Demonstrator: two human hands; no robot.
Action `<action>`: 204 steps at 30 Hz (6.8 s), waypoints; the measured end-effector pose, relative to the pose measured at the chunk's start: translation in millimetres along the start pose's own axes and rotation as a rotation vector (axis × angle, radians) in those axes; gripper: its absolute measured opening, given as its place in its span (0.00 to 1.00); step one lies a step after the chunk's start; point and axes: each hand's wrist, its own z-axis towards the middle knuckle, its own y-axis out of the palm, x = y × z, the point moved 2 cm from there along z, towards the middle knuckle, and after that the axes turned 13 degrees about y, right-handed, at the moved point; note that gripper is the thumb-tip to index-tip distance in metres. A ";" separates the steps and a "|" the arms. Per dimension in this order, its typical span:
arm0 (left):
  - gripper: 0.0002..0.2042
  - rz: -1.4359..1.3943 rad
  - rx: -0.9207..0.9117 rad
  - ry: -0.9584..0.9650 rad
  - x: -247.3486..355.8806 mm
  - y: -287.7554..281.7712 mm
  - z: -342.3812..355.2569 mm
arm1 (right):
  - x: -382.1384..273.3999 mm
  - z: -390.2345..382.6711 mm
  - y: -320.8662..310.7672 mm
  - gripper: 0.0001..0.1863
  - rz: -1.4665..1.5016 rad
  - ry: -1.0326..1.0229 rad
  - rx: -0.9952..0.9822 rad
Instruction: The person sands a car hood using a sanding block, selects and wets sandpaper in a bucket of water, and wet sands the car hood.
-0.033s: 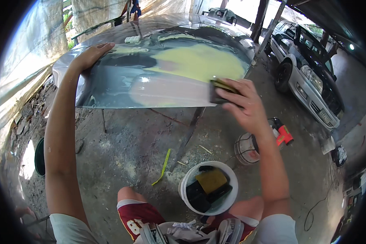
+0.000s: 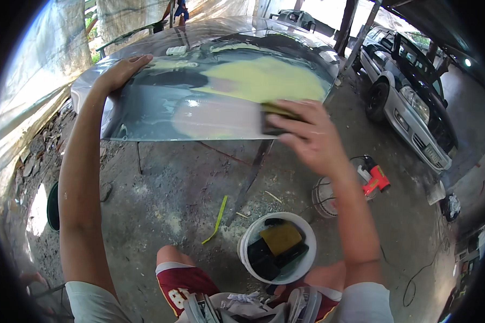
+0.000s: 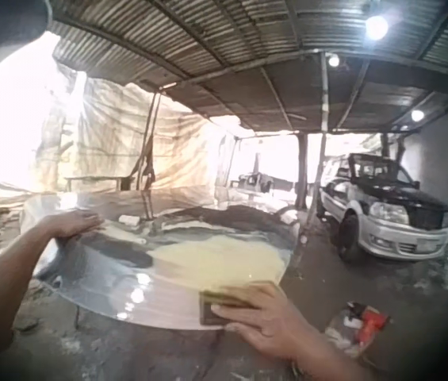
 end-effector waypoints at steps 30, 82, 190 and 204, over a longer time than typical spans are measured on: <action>0.49 0.078 -0.015 -0.114 35.7 -1.6 -5.5 | -102.2 97.8 44.0 0.18 -0.026 -0.253 -0.216; 0.48 0.030 0.153 -0.081 21.2 6.4 1.5 | -126.6 114.3 77.7 0.17 -0.003 -0.037 -0.050; 0.44 0.180 0.305 -0.165 8.6 18.7 -4.8 | -77.6 81.3 30.4 0.22 -0.134 -0.123 -0.201; 0.29 0.312 0.258 -0.291 35.5 19.5 -3.0 | -65.9 68.7 26.9 0.20 -0.108 -0.154 -0.240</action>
